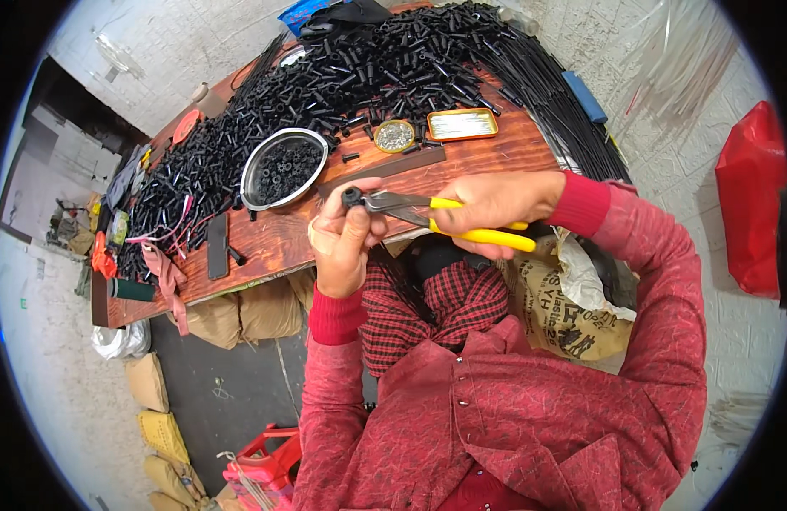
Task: Manually assembling and processing small black components using pliers on a factory workbench.
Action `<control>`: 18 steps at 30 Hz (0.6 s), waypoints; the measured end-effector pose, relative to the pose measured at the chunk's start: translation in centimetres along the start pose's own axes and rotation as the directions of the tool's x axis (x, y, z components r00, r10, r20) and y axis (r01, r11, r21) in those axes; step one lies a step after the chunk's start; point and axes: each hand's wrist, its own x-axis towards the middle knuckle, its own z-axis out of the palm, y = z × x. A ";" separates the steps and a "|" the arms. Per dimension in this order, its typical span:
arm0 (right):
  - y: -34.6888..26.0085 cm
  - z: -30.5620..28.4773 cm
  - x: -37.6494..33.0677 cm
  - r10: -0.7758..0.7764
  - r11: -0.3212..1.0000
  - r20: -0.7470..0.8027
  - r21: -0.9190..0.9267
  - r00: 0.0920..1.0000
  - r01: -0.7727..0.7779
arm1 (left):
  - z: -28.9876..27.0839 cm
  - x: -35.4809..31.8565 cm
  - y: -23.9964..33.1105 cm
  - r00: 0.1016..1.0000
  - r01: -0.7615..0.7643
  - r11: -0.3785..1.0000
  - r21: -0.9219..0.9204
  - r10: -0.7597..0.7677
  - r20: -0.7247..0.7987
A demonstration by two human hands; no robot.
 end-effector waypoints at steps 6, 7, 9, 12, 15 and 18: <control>0.4 1.1 -1.5 -0.645 0.523 -0.374 -0.852 0.666 0.028 | -0.8 0.3 0.0 0.999 -0.022 0.997 -0.075 0.018 -0.046; 0.5 1.5 -1.4 -0.774 0.367 -0.304 -0.930 0.556 0.002 | -0.7 0.4 -0.1 0.999 -0.020 0.996 -0.082 0.017 -0.037; -0.9 1.7 -2.5 -0.473 0.733 -0.465 -0.679 0.748 0.042 | -0.5 0.3 0.0 0.999 -0.021 0.996 -0.090 0.019 -0.030; -0.4 0.9 -2.8 0.067 0.985 -0.206 0.171 0.976 -0.032 | -0.4 0.0 0.0 0.999 0.031 0.991 -0.128 -0.033 -0.010; 1.4 -0.6 -2.8 0.060 0.935 0.003 0.350 0.998 -0.057 | -0.4 -0.2 -0.5 0.997 0.018 0.996 -0.092 -0.011 0.074; 0.7 0.4 -2.8 -0.412 0.760 -0.390 -0.645 0.823 0.076 | -0.4 0.2 -0.4 0.999 0.004 0.996 -0.088 -0.001 0.036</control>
